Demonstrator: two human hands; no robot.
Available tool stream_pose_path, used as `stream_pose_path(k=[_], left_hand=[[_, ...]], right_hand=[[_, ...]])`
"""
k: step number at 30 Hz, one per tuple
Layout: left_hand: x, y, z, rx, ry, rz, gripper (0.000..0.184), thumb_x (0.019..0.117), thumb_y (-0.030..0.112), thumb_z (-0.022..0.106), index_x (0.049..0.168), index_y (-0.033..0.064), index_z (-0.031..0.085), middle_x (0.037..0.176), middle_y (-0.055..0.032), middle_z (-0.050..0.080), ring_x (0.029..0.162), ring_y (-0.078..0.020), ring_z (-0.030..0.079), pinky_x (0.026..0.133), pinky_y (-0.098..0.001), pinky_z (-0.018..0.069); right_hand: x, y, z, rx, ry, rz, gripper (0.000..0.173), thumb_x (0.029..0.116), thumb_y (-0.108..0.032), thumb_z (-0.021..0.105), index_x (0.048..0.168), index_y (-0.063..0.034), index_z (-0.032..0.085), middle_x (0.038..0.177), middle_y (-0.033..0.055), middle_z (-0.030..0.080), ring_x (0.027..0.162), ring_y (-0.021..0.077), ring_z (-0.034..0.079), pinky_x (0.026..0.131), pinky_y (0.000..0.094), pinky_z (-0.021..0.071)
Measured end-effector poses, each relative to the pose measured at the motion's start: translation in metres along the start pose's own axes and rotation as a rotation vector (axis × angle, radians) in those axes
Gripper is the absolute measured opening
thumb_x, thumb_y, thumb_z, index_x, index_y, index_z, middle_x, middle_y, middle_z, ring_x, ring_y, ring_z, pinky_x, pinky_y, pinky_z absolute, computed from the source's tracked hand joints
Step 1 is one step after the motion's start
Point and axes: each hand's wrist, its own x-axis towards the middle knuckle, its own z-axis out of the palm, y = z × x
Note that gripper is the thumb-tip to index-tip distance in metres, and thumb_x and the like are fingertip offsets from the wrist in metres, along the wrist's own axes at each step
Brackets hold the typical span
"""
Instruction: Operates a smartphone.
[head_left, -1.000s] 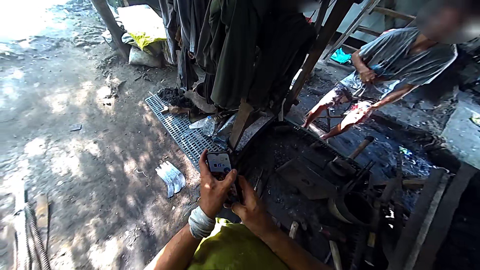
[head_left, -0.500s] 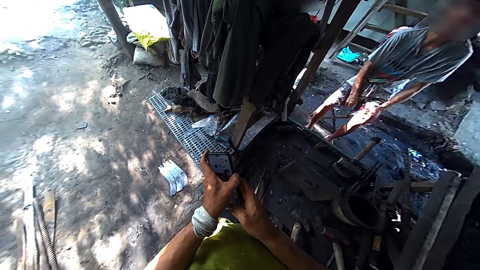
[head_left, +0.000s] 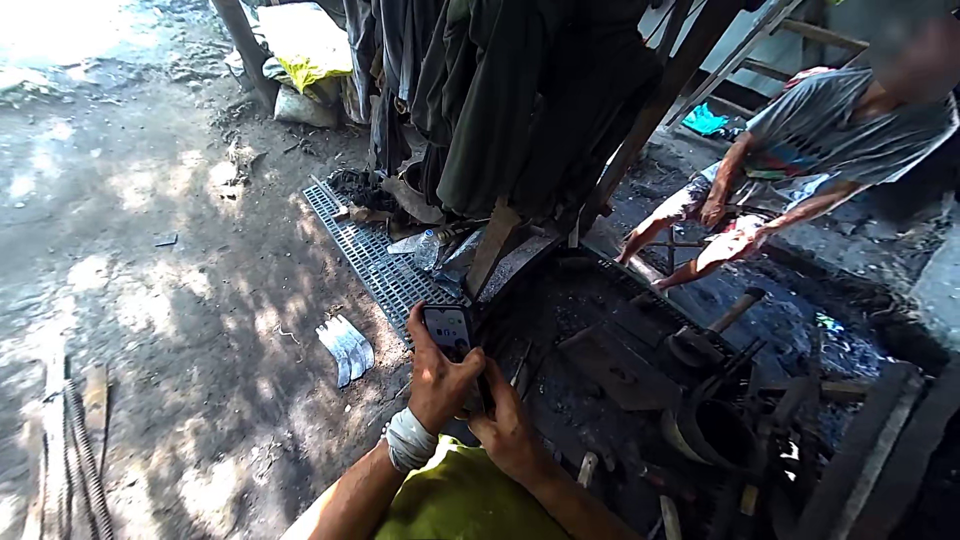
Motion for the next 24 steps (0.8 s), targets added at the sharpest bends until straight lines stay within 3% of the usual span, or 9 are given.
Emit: stream_pose_path(k=[15, 24], left_hand=[[0.0028, 0.0005, -0.0047, -0.012, -0.01, -0.021, 0.111, 0.0694, 0.016, 0.085, 0.156, -0.0003, 0.018, 0.135, -0.0189, 0.057, 0.112, -0.0145, 0.067, 0.092, -0.0305, 0.0597], [0.0042, -0.0004, -0.0094, -0.008, -0.007, -0.002, 0.109, 0.0707, 0.017, 0.085, 0.155, -0.0036, 0.018, 0.137, -0.0203, 0.054, 0.114, -0.0147, 0.065, 0.093, -0.0298, 0.0585]], right_hand=[[0.0027, -0.0053, 0.0055, -0.016, 0.014, -0.006, 0.07, 0.0775, 0.001, 0.072, 0.143, 0.0011, 0.047, 0.128, 0.0068, 0.066, 0.115, 0.0073, 0.065, 0.097, 0.0256, 0.0574], [0.0048, -0.0055, 0.0082, -0.045, 0.004, 0.004, 0.073, 0.0768, 0.0, 0.073, 0.145, 0.0009, 0.047, 0.131, 0.007, 0.065, 0.117, 0.0074, 0.064, 0.1, 0.0255, 0.0556]])
